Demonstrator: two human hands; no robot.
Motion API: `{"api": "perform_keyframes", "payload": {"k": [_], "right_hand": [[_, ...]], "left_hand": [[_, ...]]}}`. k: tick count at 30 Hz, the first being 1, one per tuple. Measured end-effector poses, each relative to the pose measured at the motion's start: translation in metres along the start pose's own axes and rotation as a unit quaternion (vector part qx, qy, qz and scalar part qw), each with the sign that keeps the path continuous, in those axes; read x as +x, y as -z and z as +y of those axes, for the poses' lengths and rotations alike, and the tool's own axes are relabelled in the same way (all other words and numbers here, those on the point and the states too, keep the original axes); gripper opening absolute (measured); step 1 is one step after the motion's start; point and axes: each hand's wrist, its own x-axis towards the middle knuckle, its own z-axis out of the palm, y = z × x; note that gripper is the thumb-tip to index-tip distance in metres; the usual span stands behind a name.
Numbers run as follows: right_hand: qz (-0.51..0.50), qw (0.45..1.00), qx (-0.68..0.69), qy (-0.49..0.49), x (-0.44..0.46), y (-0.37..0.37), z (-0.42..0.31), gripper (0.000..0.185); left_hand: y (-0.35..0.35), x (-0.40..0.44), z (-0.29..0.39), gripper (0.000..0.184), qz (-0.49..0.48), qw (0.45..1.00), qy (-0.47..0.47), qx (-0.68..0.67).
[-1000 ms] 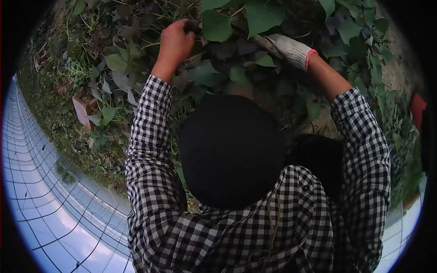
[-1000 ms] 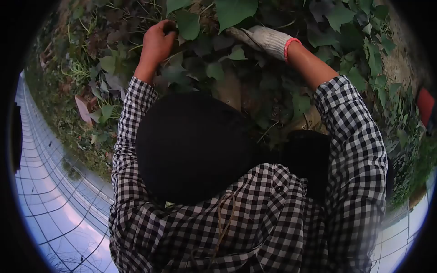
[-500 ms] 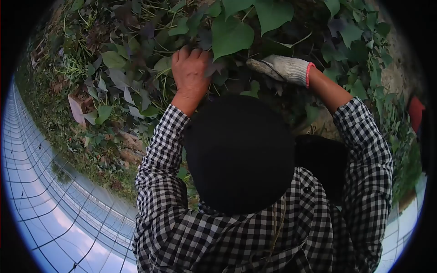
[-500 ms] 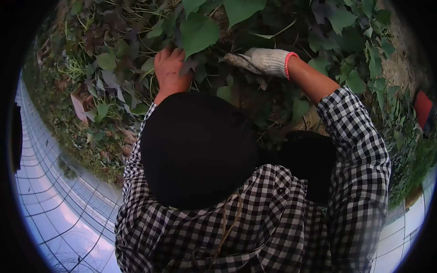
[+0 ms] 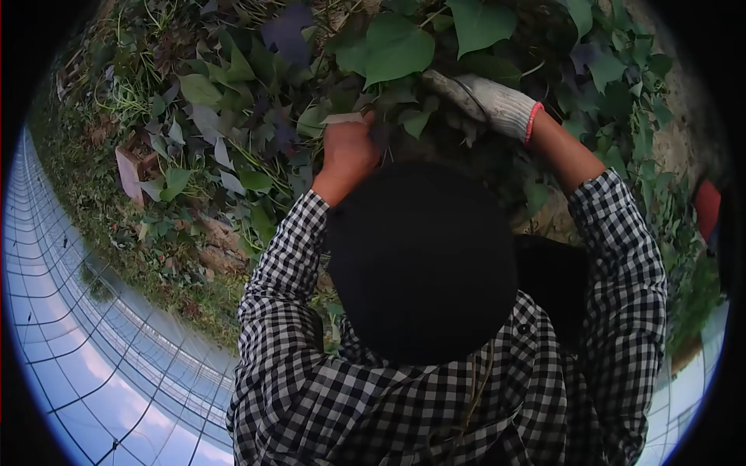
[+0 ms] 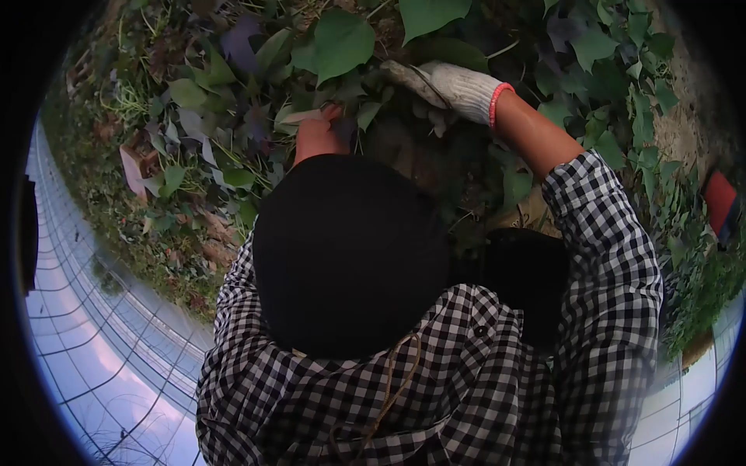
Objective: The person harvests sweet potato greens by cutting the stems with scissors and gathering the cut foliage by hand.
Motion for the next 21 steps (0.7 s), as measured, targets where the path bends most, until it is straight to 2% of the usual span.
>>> {"api": "perform_keyframes", "payload": {"k": [1,2,4,5,7,8,10,12,14,15,16,18,20,21], "right_hand": [[0.041,0.997,0.07,0.019,0.007,0.001,0.009,0.057],[0.081,0.986,0.141,0.036,0.012,0.003,0.022,0.059],[0.097,0.98,0.147,0.087,0.015,0.008,0.04,0.063],[0.098,0.981,0.145,0.088,0.013,0.012,0.047,0.064],[0.106,0.988,0.02,0.107,0.0,0.016,0.037,0.061],[0.07,0.991,-0.012,0.115,-0.013,0.025,0.028,0.06],[-0.002,0.988,-0.073,0.139,-0.042,0.042,0.004,0.057],[-0.126,0.977,0.064,0.16,-0.056,0.053,-0.002,0.056],[-0.102,0.975,0.084,0.179,-0.087,0.043,-0.038,0.051],[-0.03,0.958,0.049,0.282,-0.076,0.041,-0.023,0.046],[0.057,0.927,0.005,0.372,-0.066,0.039,-0.009,0.051],[0.154,0.823,-0.211,0.505,-0.05,0.03,-0.009,0.058],[-0.018,0.926,0.015,0.376,-0.033,0.007,-0.026,0.059],[-0.118,0.945,0.154,0.263,-0.024,0.0,-0.024,0.065]], "left_hand": [[0.008,0.006,0.004,0.018,0.031,0.998,-0.018,0.053],[0.017,0.011,0.0,0.018,0.012,1.0,-0.009,0.008],[0.044,0.023,-0.005,0.024,0.008,0.995,0.053,-0.088],[0.056,0.029,-0.006,0.027,0.007,0.987,0.084,-0.136],[0.069,0.046,-0.01,0.025,0.104,0.978,0.068,-0.165],[0.072,0.056,-0.015,0.023,0.086,0.97,0.088,-0.21],[0.078,0.079,-0.009,0.02,0.094,0.982,0.026,-0.163],[0.07,0.097,-0.017,0.017,0.087,0.989,-0.057,-0.101],[0.058,0.113,-0.034,0.015,0.067,0.985,-0.16,-0.02],[0.06,0.117,-0.019,0.016,0.056,0.989,-0.121,0.071],[0.057,0.12,-0.024,0.017,0.048,0.986,-0.133,0.085],[0.051,0.13,-0.045,0.019,0.022,0.985,-0.137,0.104],[0.044,0.136,-0.067,0.02,-0.019,0.988,-0.104,0.11],[0.043,0.136,-0.076,0.02,-0.043,0.99,-0.076,0.109]]}}
